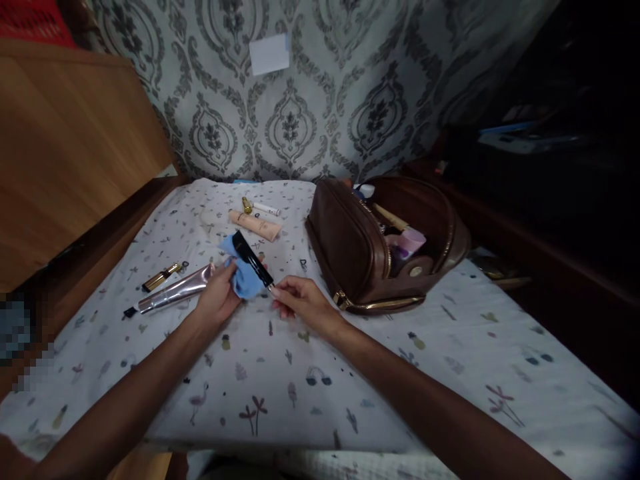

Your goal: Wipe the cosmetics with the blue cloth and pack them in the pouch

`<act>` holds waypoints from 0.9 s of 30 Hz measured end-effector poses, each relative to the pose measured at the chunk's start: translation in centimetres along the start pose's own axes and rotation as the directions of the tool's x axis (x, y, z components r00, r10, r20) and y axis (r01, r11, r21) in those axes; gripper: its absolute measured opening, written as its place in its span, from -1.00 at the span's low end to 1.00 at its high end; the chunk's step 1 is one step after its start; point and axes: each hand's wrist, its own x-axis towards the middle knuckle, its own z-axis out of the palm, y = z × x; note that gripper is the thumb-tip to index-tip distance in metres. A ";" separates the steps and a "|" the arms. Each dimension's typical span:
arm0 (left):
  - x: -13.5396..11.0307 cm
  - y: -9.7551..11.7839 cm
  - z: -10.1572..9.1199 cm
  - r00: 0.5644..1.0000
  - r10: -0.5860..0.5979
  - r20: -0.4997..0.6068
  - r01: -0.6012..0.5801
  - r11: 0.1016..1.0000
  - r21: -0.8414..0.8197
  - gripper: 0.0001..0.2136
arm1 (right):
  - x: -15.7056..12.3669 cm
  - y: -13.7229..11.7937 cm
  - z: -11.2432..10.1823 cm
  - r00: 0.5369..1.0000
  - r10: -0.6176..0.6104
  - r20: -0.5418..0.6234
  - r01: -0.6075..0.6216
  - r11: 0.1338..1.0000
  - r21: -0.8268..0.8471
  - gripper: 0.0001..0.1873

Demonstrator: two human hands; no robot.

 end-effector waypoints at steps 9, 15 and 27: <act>-1.9 -1.0 0.4 0.959 -0.045 0.281 -0.008 0.983 0.185 -0.76 | 0.0 -0.2 0.2 0.995 -0.070 -0.075 0.074 0.996 0.055 -0.44; -2.0 -0.7 0.5 0.986 -0.015 0.164 -0.008 0.990 0.143 -0.76 | -0.3 -0.4 0.5 0.995 -0.093 -0.020 0.093 0.996 -0.016 -0.50; -1.2 3.7 0.7 0.994 0.077 -0.079 -0.083 0.994 -0.073 -0.64 | -0.4 -0.5 0.1 0.992 -0.087 -0.092 0.075 0.990 -0.121 -0.51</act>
